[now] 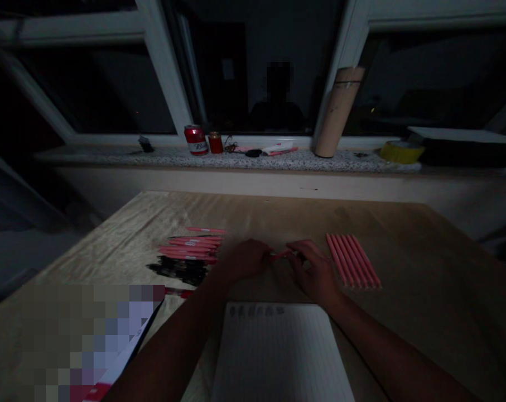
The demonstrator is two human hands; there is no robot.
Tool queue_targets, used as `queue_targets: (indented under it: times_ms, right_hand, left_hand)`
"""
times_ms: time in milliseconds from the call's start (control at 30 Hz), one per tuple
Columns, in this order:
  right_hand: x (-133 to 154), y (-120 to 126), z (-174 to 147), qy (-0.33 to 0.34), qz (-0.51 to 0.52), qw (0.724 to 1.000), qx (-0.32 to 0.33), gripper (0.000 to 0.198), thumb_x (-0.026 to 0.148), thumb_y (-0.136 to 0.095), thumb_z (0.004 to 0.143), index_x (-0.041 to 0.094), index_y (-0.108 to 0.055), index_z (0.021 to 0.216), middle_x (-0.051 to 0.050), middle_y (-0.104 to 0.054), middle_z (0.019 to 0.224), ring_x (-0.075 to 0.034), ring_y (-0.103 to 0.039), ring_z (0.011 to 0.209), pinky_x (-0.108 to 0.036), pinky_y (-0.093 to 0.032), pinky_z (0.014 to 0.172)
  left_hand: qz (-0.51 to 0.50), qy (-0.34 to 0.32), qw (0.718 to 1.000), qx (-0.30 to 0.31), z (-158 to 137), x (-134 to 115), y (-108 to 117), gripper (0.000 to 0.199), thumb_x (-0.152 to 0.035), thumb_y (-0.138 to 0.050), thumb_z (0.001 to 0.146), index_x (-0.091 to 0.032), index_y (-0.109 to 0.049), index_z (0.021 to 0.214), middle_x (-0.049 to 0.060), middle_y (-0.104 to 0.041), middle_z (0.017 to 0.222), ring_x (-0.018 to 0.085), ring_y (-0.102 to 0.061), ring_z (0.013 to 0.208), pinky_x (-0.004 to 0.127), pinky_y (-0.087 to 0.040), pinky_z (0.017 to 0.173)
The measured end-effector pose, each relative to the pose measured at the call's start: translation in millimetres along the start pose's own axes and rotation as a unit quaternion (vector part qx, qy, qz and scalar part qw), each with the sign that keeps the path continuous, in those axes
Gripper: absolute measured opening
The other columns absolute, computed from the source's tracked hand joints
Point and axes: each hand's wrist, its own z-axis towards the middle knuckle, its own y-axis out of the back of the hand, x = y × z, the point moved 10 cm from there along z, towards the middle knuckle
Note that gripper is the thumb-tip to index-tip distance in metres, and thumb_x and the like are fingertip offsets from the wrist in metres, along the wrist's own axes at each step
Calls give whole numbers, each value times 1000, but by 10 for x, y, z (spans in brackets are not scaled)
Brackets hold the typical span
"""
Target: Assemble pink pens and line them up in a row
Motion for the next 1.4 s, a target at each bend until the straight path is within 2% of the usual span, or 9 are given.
queue_targets:
  times_ms: [300, 500, 633, 800, 1000, 1200, 1400]
  right_hand:
    - [67, 44, -1, 13, 15, 1000, -14, 21, 23, -48, 85, 22, -60, 102, -7, -57, 91, -15, -55, 74, -30, -47, 64]
    - [35, 122, 0, 1, 0, 999, -51, 19, 23, -48, 85, 22, -59, 101, -7, -58, 91, -17, -55, 75, -32, -46, 66]
    - [-23, 197, 7, -19, -4, 996, -82, 18, 23, -48, 84, 21, -59, 98, -7, -58, 91, -17, -55, 79, -31, -45, 67]
    - [-108, 202, 8, -38, 5, 996, -84, 18, 23, -48, 84, 20, -59, 98, -6, -57, 90, -17, -54, 78, -30, -44, 67]
    - [-133, 198, 6, -42, 7, 995, -87, 19, 25, -48, 83, 21, -60, 97, -6, -58, 89, -17, -54, 77, -31, -44, 67]
    - [-102, 275, -8, -39, 3, 993, -114, 17, 23, -48, 83, 21, -59, 95, -6, -57, 90, -18, -54, 79, -31, -44, 67]
    - [-90, 338, -27, -36, 7, 989, -146, 14, 22, -50, 83, 20, -58, 94, -6, -56, 89, -18, -53, 81, -31, -43, 68]
  left_hand:
    - [7, 4, 1000, -4, -9, -18, 32, 29, -31, -43, 81, -17, -66, 92, 10, -68, 87, 20, -62, 80, 27, -42, 69]
    - [26, 28, 999, 2, 3, -6, -21, 27, -31, -47, 79, -17, -66, 92, 10, -67, 87, 20, -61, 81, 27, -42, 70]
    - [50, 30, 998, 1, -5, -13, -19, 28, -28, -45, 81, -19, -65, 97, 11, -67, 90, 21, -61, 83, 29, -43, 73]
    - [90, 46, 995, -1, -40, 35, 51, 34, -24, -43, 81, -21, -62, 109, 12, -66, 95, 24, -61, 88, 33, -44, 76]
    - [123, 88, 988, 19, -74, 134, 71, 32, -26, -45, 80, -16, -63, 105, 14, -65, 95, 24, -61, 89, 34, -45, 78]
    - [106, 81, 991, 21, -78, 106, 98, 31, -28, -46, 80, -18, -64, 104, 13, -66, 95, 24, -61, 89, 34, -45, 77]
    - [100, 64, 993, 0, -65, 89, 131, 26, -28, -49, 77, -18, -65, 95, 12, -66, 92, 25, -61, 88, 34, -46, 76]
